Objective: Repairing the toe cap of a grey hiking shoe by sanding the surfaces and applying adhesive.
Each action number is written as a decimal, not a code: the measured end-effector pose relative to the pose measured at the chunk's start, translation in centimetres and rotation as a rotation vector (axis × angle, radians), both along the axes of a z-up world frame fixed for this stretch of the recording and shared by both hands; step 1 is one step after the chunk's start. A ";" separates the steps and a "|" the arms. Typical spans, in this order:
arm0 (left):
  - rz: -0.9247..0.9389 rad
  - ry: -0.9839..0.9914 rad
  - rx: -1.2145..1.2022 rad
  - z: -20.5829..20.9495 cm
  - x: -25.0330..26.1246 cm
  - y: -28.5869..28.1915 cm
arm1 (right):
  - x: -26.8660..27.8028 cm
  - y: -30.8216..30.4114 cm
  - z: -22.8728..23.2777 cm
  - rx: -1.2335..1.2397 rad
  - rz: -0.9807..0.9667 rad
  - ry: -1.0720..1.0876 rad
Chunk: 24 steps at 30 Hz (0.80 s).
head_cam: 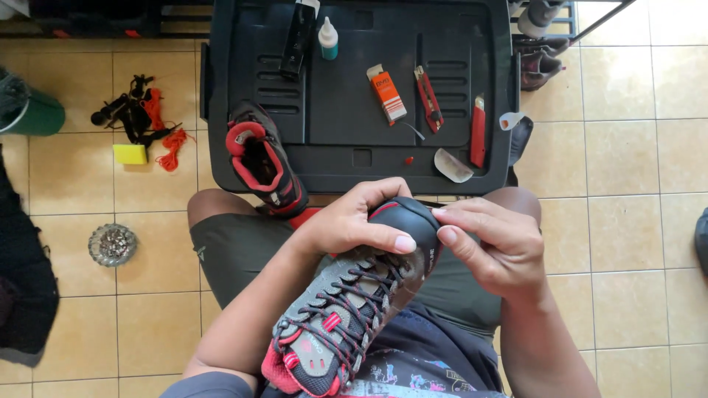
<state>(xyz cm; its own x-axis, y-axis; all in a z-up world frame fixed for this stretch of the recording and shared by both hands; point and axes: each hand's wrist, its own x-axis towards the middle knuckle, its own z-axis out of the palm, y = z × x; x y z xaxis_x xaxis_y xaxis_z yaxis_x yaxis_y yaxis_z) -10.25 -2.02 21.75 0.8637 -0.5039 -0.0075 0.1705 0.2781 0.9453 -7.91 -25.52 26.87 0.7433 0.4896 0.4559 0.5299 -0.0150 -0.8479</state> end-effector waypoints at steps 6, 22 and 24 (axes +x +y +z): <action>0.012 0.017 0.015 -0.4 -0.5 -0.1 | -0.1 0.3 0.5 -0.028 -0.005 -0.065; -0.235 0.232 0.715 9.5 0.2 -4.1 | 0.9 -4.3 2.3 -0.254 0.165 0.353; -0.253 0.250 0.721 9.7 0.3 -4.4 | 1.4 -4.6 2.6 -0.315 0.184 0.313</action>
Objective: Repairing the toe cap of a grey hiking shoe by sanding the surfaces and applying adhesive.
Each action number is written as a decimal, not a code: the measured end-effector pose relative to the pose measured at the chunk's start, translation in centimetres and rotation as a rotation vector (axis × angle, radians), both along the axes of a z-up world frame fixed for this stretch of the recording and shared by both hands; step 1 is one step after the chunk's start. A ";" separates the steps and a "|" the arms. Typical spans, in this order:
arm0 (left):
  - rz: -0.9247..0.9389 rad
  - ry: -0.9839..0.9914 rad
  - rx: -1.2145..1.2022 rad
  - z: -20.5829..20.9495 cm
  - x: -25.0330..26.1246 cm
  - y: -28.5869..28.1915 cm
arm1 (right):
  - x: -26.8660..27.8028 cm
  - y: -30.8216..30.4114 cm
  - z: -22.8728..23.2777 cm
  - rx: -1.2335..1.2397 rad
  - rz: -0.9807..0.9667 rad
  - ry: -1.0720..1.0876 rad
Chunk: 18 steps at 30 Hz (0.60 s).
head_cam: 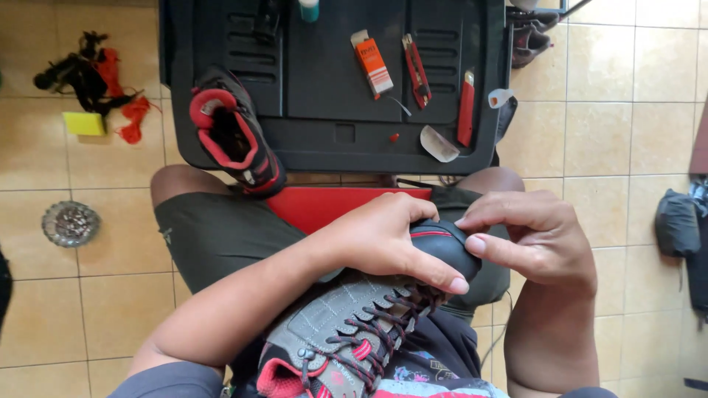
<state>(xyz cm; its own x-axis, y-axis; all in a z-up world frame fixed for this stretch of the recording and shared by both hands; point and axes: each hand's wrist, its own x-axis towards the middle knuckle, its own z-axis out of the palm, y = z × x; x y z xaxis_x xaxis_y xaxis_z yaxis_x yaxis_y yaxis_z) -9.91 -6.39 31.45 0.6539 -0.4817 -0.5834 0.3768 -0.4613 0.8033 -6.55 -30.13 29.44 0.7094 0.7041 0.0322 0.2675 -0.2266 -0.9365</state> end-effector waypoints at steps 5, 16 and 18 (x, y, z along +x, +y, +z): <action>-0.007 0.028 0.010 -0.6 0.0 -0.2 | 0.1 -0.1 0.4 -0.105 0.061 -0.121; -0.022 0.008 0.038 -0.7 -0.1 -0.4 | -0.5 -0.3 0.3 -0.120 0.035 -0.212; -0.019 0.008 0.035 -0.8 -0.1 -0.4 | -0.5 -0.3 0.3 -0.116 0.038 -0.211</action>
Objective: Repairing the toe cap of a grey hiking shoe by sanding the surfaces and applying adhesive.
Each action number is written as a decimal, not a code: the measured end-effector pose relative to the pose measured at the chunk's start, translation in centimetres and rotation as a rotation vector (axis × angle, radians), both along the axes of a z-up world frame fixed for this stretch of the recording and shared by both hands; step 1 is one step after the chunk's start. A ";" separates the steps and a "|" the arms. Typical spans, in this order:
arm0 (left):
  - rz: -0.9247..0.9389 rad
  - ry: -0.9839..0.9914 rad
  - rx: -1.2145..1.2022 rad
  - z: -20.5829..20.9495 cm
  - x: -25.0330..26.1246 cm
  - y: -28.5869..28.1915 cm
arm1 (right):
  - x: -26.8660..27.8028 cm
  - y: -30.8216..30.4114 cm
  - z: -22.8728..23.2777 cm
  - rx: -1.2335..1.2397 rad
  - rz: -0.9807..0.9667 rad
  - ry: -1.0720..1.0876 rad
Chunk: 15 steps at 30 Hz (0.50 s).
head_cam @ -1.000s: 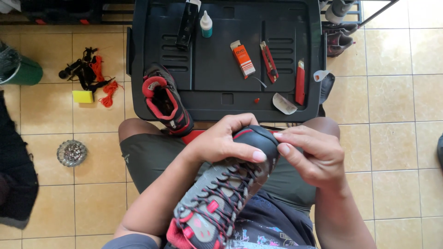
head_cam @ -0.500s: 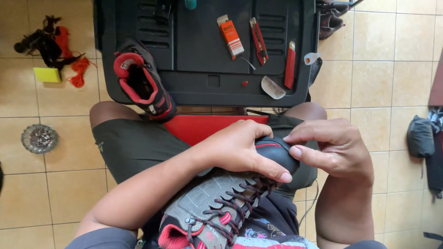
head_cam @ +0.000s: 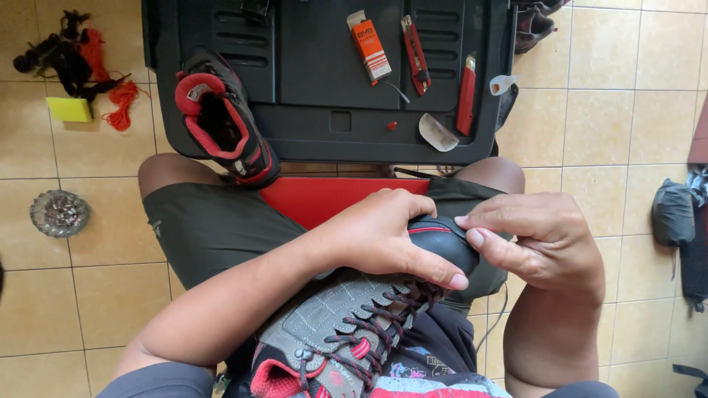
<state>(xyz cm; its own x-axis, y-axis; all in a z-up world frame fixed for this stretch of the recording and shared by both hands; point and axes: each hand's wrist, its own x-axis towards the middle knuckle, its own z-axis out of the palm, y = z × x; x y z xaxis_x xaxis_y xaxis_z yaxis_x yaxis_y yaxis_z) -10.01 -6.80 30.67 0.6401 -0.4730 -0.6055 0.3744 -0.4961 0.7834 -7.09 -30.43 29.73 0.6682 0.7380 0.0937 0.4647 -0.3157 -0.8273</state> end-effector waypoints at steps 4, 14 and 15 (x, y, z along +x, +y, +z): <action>0.012 0.006 -0.008 0.0 -0.1 0.0 | 0.0 -0.2 -0.1 -0.008 0.004 0.020; 0.058 -0.087 -0.010 -0.6 0.2 0.6 | -0.2 1.0 -1.0 0.055 -0.089 0.042; 0.168 -0.166 -0.014 -0.7 0.5 0.9 | -0.1 1.2 -1.8 0.078 -0.163 0.051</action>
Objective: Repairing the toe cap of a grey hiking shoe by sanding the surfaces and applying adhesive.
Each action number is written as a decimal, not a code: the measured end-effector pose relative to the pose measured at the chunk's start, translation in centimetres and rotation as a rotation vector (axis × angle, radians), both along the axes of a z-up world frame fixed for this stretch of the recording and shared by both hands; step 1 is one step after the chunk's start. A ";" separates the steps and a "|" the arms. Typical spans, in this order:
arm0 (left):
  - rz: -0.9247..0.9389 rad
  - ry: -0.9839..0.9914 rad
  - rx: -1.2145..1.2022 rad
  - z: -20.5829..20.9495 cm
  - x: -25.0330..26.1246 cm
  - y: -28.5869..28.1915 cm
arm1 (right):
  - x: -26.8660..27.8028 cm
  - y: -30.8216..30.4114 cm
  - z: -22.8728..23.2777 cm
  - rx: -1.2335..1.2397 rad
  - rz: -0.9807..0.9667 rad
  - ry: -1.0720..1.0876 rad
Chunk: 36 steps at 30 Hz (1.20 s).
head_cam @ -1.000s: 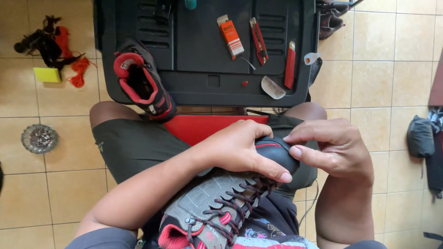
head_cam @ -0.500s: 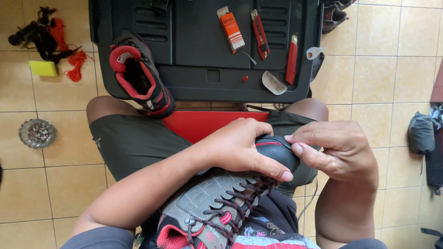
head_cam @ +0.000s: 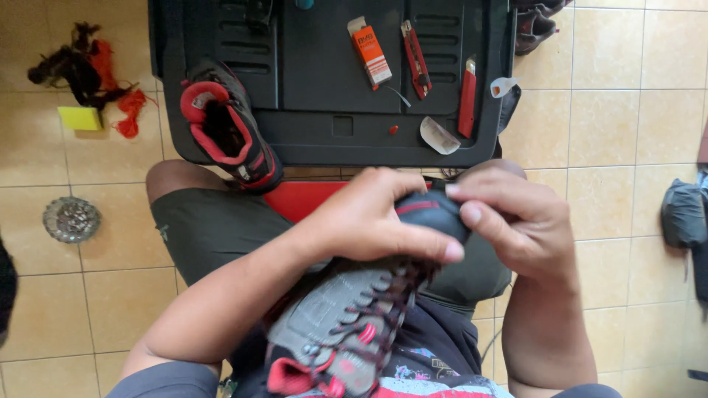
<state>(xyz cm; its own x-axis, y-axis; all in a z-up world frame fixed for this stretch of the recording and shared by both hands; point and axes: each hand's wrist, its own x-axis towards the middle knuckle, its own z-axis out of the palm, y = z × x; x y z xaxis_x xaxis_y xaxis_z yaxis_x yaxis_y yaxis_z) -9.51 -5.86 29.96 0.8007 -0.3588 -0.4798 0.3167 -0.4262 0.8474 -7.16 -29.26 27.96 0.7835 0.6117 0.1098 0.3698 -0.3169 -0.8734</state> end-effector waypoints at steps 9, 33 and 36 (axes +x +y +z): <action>0.680 -0.356 0.053 -1.1 -0.3 -0.4 | 1.4 3.1 -6.6 0.502 0.041 0.646; 0.164 -1.174 -0.055 -2.1 -0.9 5.8 | 1.3 3.1 -9.2 0.546 0.157 0.750; 0.187 -1.127 -0.136 -2.2 -0.7 5.8 | 1.4 3.1 -9.4 0.542 0.160 0.762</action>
